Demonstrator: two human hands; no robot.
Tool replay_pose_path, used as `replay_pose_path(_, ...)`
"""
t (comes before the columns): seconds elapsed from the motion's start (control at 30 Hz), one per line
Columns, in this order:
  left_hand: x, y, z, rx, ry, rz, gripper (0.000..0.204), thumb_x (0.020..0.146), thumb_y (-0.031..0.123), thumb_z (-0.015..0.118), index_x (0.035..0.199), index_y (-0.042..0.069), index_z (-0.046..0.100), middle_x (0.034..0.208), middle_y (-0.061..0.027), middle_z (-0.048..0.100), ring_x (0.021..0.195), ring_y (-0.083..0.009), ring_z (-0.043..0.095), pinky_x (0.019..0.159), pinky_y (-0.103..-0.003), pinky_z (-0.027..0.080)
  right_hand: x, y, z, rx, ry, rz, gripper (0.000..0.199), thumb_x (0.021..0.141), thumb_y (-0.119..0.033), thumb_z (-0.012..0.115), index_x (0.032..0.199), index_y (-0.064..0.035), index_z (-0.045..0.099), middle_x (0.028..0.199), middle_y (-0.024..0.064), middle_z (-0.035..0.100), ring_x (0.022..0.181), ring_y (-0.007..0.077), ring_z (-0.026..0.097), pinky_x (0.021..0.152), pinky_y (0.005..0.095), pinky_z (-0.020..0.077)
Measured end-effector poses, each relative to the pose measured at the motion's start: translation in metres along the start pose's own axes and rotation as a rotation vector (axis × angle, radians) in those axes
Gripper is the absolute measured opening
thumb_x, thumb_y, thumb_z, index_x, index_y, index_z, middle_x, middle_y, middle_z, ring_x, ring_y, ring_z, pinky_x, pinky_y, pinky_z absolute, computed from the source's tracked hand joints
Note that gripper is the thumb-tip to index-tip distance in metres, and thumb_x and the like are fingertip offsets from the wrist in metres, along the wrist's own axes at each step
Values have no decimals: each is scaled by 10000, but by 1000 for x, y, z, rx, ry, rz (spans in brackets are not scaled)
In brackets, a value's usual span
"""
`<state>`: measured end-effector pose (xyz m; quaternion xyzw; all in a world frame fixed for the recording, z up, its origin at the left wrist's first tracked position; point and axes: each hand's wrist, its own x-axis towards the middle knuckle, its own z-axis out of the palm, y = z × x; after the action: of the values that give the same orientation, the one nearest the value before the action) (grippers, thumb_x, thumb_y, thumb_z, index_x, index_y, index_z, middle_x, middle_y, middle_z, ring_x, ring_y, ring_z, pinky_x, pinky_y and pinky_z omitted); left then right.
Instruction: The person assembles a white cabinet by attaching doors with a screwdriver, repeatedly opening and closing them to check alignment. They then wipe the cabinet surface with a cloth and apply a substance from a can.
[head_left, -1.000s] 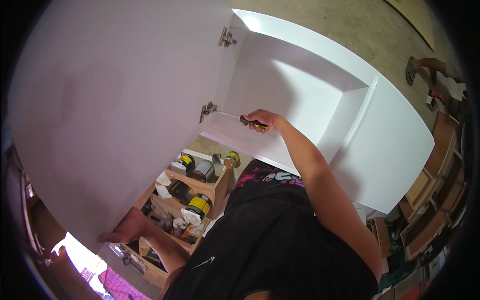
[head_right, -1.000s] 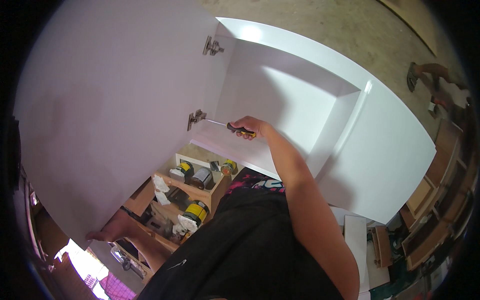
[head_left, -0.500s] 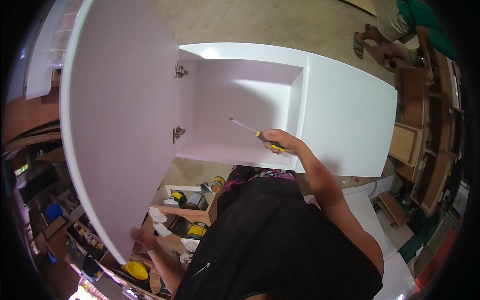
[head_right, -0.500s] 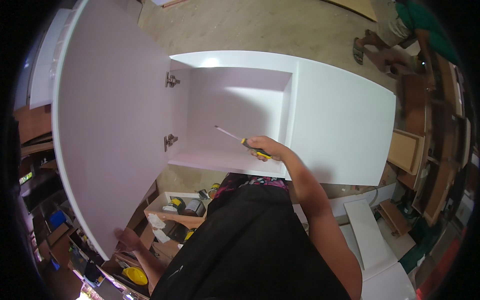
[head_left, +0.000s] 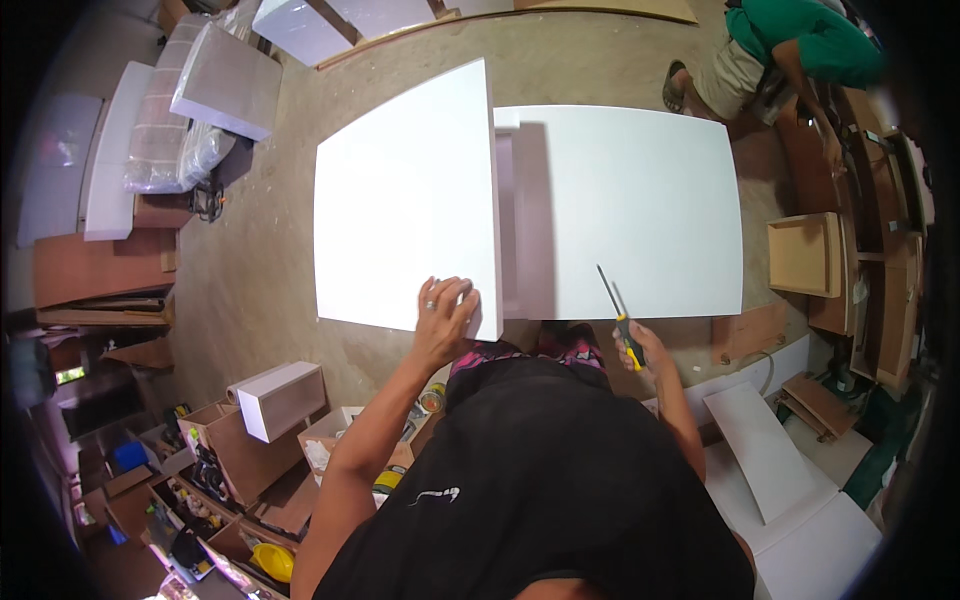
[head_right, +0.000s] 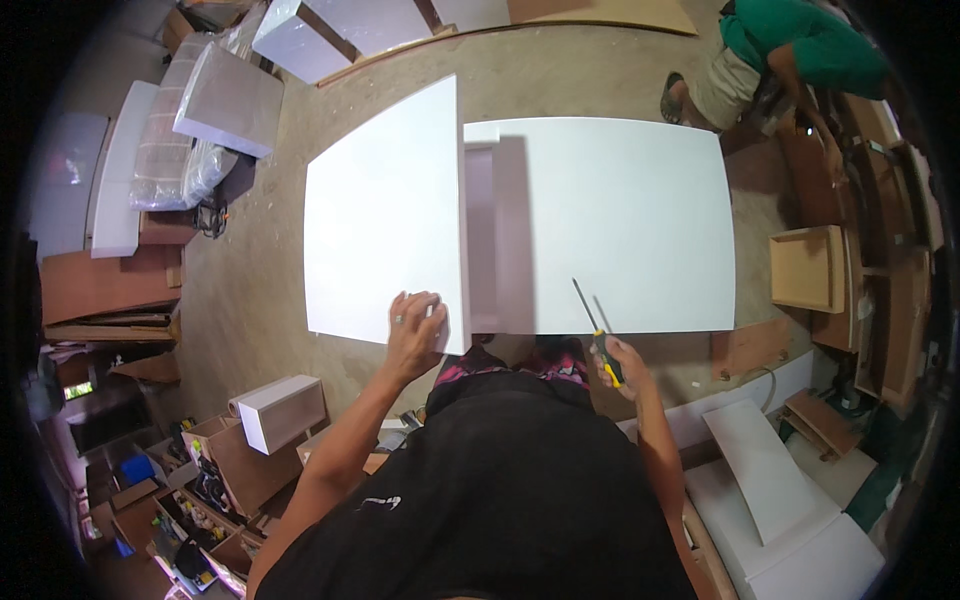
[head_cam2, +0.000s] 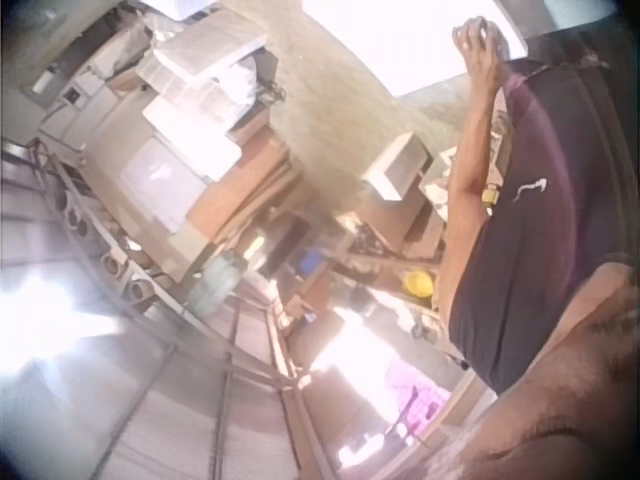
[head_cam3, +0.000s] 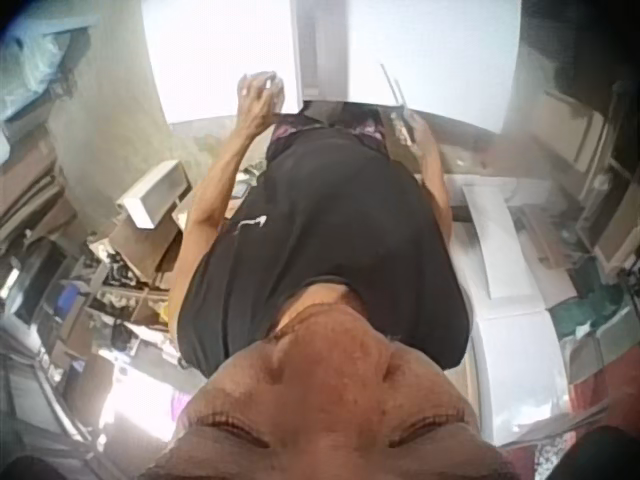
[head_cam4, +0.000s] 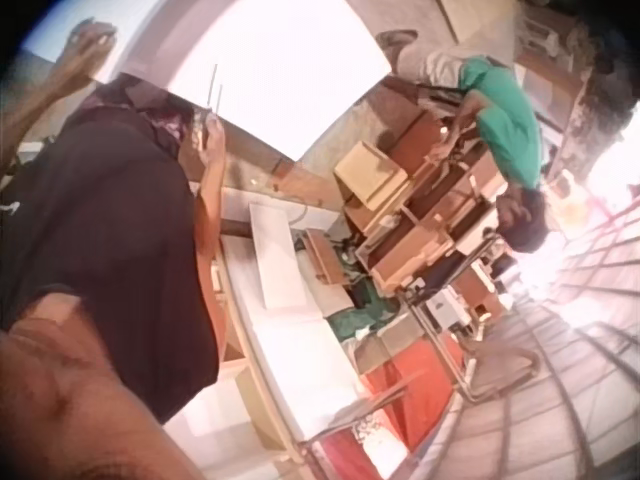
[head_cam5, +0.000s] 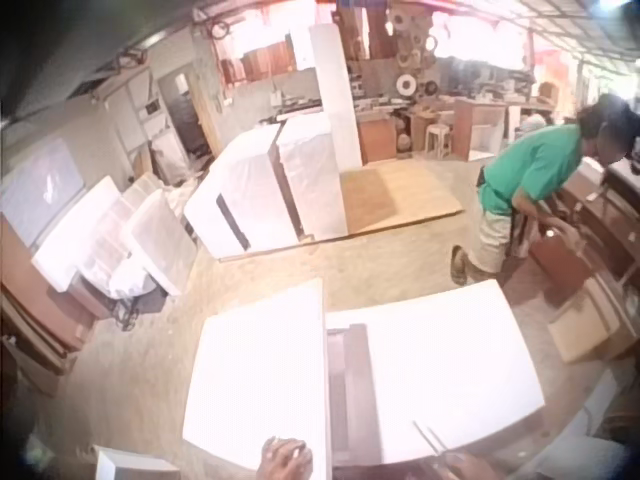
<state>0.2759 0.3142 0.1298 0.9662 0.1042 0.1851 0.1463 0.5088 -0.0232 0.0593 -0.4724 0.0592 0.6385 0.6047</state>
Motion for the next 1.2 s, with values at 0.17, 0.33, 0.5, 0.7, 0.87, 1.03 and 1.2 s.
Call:
replay_pose_path(0.17, -14, -4, 72, 53, -191, 56, 627, 656, 65, 752, 1219, 90, 475, 1319, -137, 448, 1272, -339, 417, 1066, -613, 269, -59, 56, -50, 80, 180, -7, 422, 955, -470, 547, 1051, -59, 547, 745, 29, 540, 526, 112, 504, 434, 237, 403)
replay_pose_path(0.33, -22, -9, 103, 117, -250, 72, 645, 649, 97, 767, 1222, 94, 470, 1341, -149, 413, 1308, -356, 366, 1076, -629, 241, -101, 97, -54, 73, 256, -49, 426, 961, -493, 522, 1048, -77, 559, 728, 25, 544, 517, 119, 509, 447, 243, 396)
replay_pose_path(0.5, -12, -6, 87, 87, -425, -103, 875, 621, 311, 825, 1359, 98, 407, 1475, -192, 307, 1411, -405, 219, 1107, -651, 156, -114, 112, -41, 74, 350, -47, 420, 965, -500, 511, 1038, -90, 563, 722, 9, 543, 515, 114, 502, 460, 244, 394)
replay_pose_path(0.7, 26, -140, -33, 230, 168, -312, 1324, 605, 696, 761, 1520, -14, 120, 1596, -233, 50, 1477, -409, 15, 1134, -628, 19, -149, 83, -65, 251, 662, -412, 261, 969, -370, 572, 970, -111, 544, 706, -20, 496, 522, 81, 475, 461, 229, 398)
replay_pose_path(0.87, 36, -192, -107, 411, 240, -405, 1116, 701, 629, 751, 1477, -8, 263, 1533, -290, 214, 1426, -437, 200, 1132, -568, 173, -145, 31, -58, 197, 820, -731, 185, 957, -286, 610, 994, -126, 523, 725, -32, 490, 557, 75, 476, 493, 225, 411)
replay_pose_path(1.03, -8, -158, -8, 54, 60, -273, 623, 772, 327, 791, 1239, -10, 555, 1367, -243, 481, 1336, -389, 383, 1075, -470, 346, -70, 44, -32, 102, 727, -565, 166, 951, -244, 610, 1031, -124, 528, 772, -14, 530, 580, 100, 530, 491, 238, 440)
replay_pose_path(1.2, -23, -38, 51, -570, -646, -321, 365, 849, 336, 679, 1070, 46, 673, 1028, -156, 674, 982, -326, 638, 884, -404, 492, 17, 74, 63, 84, 565, -403, 251, 958, -347, 608, 971, -123, 496, 708, 5, 517, 517, 108, 519, 450, 256, 444)
